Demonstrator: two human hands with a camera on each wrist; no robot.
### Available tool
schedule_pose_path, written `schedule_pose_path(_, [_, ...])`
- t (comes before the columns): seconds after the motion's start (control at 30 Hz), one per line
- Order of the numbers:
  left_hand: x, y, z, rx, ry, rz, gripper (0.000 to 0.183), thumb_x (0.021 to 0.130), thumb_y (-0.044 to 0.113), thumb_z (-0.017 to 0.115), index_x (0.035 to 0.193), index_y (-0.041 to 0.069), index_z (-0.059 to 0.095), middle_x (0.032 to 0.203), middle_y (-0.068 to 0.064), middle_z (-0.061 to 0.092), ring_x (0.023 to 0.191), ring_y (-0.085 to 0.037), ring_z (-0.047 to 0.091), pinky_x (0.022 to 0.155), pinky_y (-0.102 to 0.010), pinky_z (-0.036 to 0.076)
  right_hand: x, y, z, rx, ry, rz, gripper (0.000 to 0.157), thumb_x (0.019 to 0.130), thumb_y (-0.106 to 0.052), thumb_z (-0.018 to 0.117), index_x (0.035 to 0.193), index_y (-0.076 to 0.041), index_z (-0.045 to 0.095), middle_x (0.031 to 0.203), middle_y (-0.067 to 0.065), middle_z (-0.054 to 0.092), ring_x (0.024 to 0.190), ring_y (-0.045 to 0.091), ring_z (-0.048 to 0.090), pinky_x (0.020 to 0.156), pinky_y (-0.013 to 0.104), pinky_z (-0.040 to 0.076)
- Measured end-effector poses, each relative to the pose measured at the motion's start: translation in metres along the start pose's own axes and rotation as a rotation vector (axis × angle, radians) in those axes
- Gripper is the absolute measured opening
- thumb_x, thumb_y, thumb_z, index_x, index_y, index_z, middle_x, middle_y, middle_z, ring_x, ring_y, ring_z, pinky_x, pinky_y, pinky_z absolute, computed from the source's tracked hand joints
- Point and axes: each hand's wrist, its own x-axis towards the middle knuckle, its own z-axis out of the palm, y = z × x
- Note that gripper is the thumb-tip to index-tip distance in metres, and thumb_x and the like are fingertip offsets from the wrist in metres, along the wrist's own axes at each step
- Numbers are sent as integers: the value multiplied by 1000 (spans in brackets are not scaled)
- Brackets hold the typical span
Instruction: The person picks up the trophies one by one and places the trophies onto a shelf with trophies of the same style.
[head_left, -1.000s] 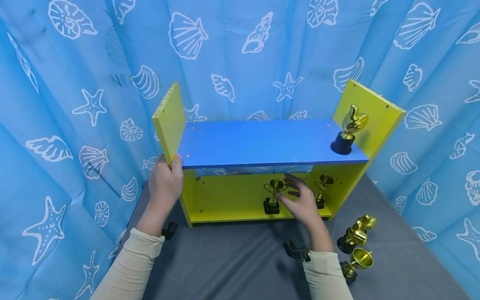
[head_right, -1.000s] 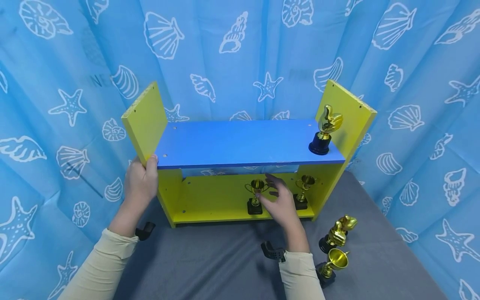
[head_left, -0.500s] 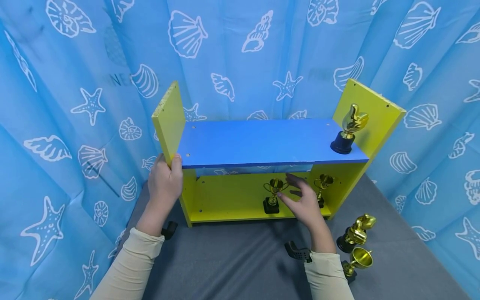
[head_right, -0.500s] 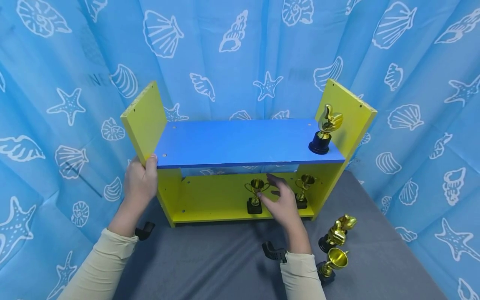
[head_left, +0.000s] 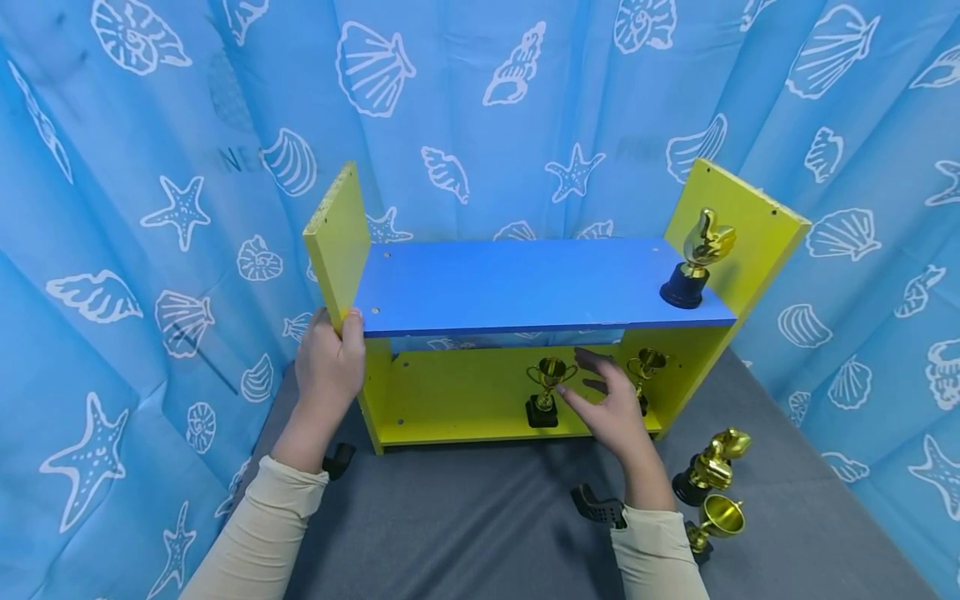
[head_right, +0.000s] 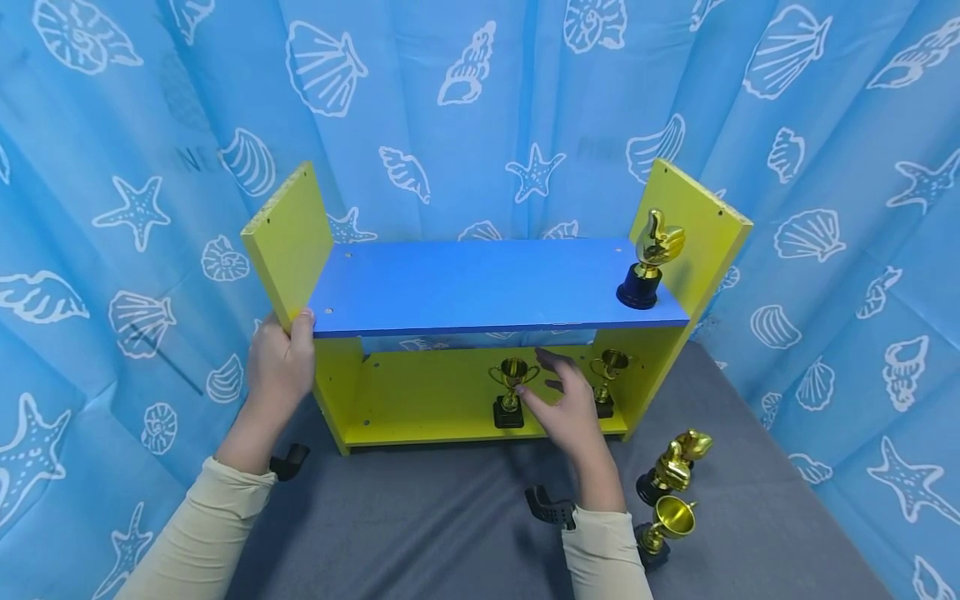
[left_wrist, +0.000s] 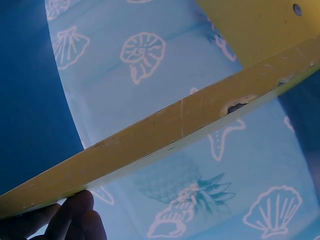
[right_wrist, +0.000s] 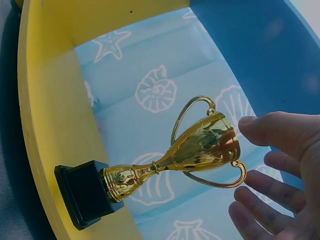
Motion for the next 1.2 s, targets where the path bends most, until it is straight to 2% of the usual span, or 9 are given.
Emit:
schedule_pose_path(0.43, [0,-2,1,12,9,10,48,103,48,29,75,12,43,70,-8,42,47,-25,39,39,-35,31,-3,-1,-2,20,10,-35,61,86,-24,77,141,-15,51,138,10,55,126,29,54,97,48,51])
schedule_pose_path(1.2, [-1,-1,1,8,6,2,47,103,49,29,78,11,44,71,-8,42,49,-25,41,40,-35,33,-7,-6,-4,27,26,-43,58,86,-23,77,138,-17,53,137,8,55,125,27,53,97,49,50])
